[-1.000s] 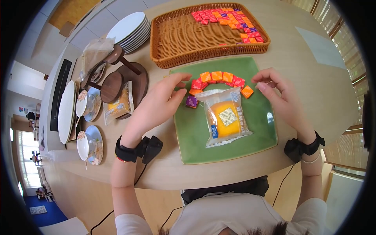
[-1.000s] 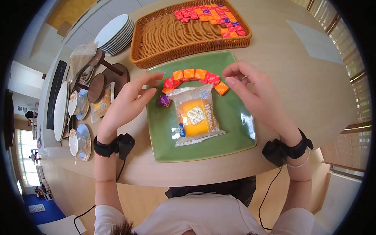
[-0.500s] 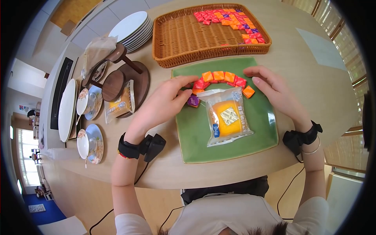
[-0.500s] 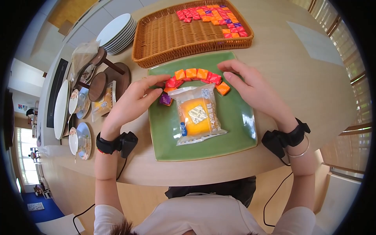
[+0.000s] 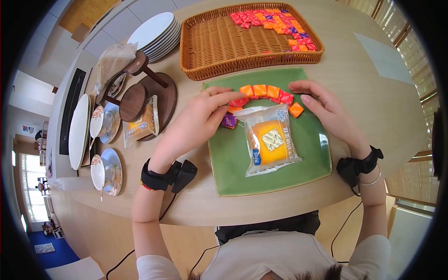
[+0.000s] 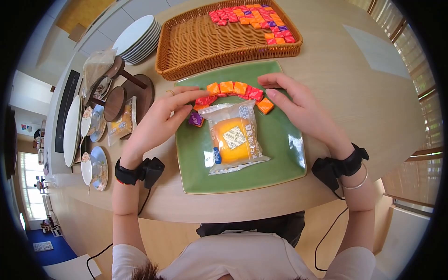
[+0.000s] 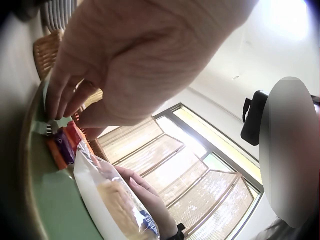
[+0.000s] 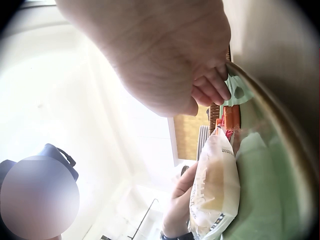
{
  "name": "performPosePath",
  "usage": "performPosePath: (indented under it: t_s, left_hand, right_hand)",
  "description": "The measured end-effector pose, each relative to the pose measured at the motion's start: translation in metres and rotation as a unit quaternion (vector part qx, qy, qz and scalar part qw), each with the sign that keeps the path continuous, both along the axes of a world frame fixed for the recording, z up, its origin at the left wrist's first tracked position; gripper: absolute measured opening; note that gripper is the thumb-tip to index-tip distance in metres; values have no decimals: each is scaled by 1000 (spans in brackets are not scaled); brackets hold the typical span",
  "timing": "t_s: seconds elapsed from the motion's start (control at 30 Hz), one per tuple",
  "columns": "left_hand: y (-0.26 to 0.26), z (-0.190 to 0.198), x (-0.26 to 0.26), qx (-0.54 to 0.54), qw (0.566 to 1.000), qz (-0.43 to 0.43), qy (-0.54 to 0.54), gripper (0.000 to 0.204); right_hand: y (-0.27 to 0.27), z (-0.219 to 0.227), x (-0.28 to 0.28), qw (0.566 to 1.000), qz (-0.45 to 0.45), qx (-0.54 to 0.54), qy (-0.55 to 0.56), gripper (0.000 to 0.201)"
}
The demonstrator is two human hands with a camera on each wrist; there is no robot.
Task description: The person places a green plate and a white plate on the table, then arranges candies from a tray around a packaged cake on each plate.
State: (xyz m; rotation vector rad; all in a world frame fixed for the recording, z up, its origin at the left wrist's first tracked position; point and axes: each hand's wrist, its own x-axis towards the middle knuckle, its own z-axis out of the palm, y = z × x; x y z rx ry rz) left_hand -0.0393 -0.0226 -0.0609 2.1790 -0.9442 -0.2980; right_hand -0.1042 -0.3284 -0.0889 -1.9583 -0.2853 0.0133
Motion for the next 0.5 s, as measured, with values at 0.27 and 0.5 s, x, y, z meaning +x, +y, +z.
performPosePath:
  t_s: [0.27,0.5]
  left_hand:
    - [-1,-1,-4,21,998,-10,-50,38]
    - [-1,3,-4,8,999,-17,-48,39]
  right_hand:
    - [-1,-4,1,1000,2,-4,-9,32]
    - [2,-2,2,1000,-4,-19,-12,32]
